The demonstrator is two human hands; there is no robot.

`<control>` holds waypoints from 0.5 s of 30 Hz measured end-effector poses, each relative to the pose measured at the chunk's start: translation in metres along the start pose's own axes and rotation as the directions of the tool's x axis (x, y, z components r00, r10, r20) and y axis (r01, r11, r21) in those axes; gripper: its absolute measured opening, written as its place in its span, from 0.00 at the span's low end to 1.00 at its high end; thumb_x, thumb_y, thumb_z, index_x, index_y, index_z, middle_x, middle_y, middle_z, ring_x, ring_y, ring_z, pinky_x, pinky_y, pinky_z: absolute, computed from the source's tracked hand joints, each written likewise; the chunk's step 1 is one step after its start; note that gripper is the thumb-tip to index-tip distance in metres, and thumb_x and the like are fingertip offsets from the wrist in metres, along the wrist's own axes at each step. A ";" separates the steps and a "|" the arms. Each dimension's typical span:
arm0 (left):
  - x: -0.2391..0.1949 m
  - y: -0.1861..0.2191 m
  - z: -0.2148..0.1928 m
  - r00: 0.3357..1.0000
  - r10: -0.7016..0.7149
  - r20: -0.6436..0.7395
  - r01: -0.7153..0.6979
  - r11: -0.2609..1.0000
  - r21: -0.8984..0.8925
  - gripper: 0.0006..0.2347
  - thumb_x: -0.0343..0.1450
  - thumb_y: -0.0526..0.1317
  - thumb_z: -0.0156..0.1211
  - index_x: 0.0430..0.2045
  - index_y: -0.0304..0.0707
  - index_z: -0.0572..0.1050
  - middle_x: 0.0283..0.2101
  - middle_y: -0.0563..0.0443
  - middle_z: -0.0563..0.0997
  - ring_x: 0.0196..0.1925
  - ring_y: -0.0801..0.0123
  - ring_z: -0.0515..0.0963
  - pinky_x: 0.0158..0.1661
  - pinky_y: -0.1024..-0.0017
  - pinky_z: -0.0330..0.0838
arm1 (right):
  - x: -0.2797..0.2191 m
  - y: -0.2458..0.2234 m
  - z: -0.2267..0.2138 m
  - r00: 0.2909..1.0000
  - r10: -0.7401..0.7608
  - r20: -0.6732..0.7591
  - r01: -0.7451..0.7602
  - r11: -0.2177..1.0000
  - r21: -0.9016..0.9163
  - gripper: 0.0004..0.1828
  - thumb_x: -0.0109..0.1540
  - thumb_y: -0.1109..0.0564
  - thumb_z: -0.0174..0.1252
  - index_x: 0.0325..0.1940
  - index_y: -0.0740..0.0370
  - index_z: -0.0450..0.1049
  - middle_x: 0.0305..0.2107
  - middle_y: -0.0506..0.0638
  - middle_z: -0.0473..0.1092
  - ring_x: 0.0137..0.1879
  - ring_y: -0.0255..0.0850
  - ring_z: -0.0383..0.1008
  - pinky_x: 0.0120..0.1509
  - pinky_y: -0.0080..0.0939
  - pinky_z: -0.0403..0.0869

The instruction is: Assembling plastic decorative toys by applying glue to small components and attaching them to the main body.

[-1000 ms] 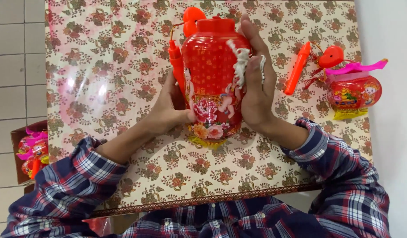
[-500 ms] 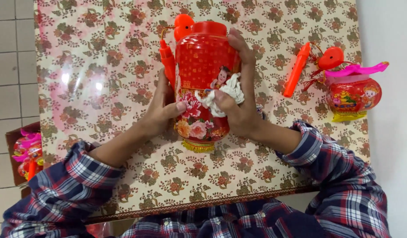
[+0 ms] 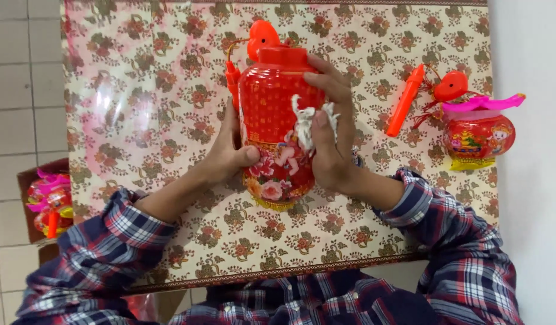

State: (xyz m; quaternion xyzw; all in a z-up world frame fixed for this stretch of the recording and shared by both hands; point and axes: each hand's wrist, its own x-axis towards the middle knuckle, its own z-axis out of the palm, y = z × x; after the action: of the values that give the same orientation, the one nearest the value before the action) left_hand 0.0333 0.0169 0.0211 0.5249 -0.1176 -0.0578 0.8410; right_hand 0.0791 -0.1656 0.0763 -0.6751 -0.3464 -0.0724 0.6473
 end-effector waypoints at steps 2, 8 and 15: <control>-0.001 -0.005 0.003 1.000 0.017 -0.022 -0.017 1.000 0.018 0.52 0.61 0.63 0.73 0.72 0.45 0.40 0.68 0.34 0.64 0.65 0.46 0.73 0.61 0.43 0.75 | 0.002 0.004 0.001 0.999 -0.037 0.007 0.037 0.997 -0.063 0.20 0.77 0.48 0.35 0.71 0.53 0.58 0.71 0.52 0.53 0.79 0.47 0.53 0.85 0.54 0.60; -0.002 -0.007 0.000 0.998 0.062 0.027 -0.062 0.998 -0.023 0.46 0.66 0.62 0.69 0.69 0.42 0.45 0.64 0.31 0.67 0.62 0.42 0.77 0.58 0.46 0.82 | -0.010 0.003 0.008 0.995 -0.082 -0.057 0.070 0.980 -0.185 0.21 0.75 0.51 0.42 0.73 0.50 0.58 0.72 0.47 0.57 0.80 0.43 0.56 0.87 0.53 0.66; -0.003 0.003 0.003 0.999 0.027 -0.040 -0.029 0.999 -0.036 0.44 0.66 0.65 0.66 0.69 0.40 0.49 0.66 0.35 0.67 0.66 0.45 0.74 0.61 0.48 0.78 | -0.022 0.006 0.004 0.986 -0.145 0.080 0.156 0.977 -0.146 0.41 0.73 0.35 0.48 0.85 0.45 0.42 0.83 0.50 0.35 0.93 0.50 0.34 1.00 0.63 0.56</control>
State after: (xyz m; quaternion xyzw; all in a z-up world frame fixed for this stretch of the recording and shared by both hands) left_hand 0.0297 0.0161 0.0253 0.5089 -0.1072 -0.0378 0.8533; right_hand 0.0645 -0.1696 0.0591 -0.6962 -0.4120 -0.1241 0.5746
